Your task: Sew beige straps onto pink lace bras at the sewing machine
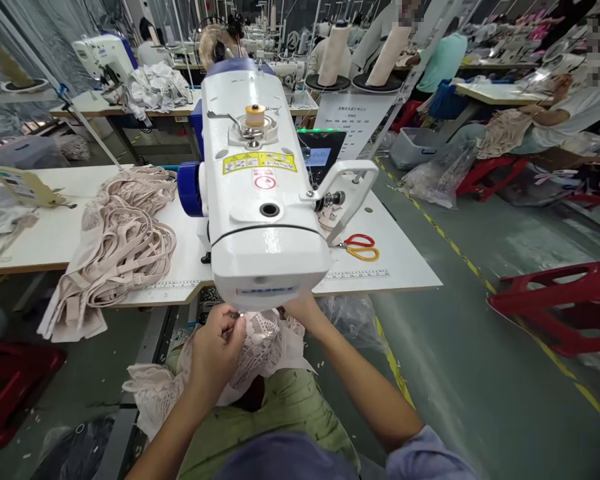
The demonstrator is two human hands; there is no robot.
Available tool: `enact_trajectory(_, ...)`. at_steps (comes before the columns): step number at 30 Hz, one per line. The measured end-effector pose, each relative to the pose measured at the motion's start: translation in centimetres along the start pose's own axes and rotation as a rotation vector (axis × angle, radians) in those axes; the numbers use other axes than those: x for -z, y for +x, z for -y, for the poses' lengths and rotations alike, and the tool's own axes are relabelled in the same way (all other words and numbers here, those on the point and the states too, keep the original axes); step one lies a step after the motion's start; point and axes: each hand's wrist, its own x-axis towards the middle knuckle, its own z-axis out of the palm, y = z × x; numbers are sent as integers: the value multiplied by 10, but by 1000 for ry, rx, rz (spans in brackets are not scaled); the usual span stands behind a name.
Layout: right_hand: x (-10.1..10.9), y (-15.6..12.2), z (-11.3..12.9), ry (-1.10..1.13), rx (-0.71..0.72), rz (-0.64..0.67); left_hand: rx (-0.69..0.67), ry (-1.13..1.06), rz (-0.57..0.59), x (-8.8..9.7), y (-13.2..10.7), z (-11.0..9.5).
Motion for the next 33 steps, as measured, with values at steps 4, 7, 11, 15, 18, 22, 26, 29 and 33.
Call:
enact_trajectory(4, 0, -27, -4, 286, -144, -22, 16, 62, 48, 2, -6, 3)
enact_trajectory(7, 8, -77, 0, 457, -160, -13, -113, 249, 38, 3, -17, 10)
enact_trajectory(11, 18, -146, 19, 238, 283, 101, -405, 298, -202, -2, -34, 20)
enact_trajectory(15, 11, -171, 30, 97, 680, 192, -422, 186, -298, -7, -44, 23)
enact_trajectory(18, 4, -171, 31, 18, 811, 104, -389, 146, -273, -8, -48, 23)
enact_trajectory(22, 17, -170, 47, 58, 738, 84, -320, 57, -190, -20, -53, 10)
enact_trajectory(26, 60, -157, 68, 158, 194, -14, -347, -87, 134, -60, -79, -23)
enact_trajectory(29, 93, -136, 48, 475, -292, -154, -183, -400, 757, -87, -110, -34)
enact_trajectory(33, 126, -117, -31, 761, -593, -610, 3, -457, 983, -86, -130, 1)
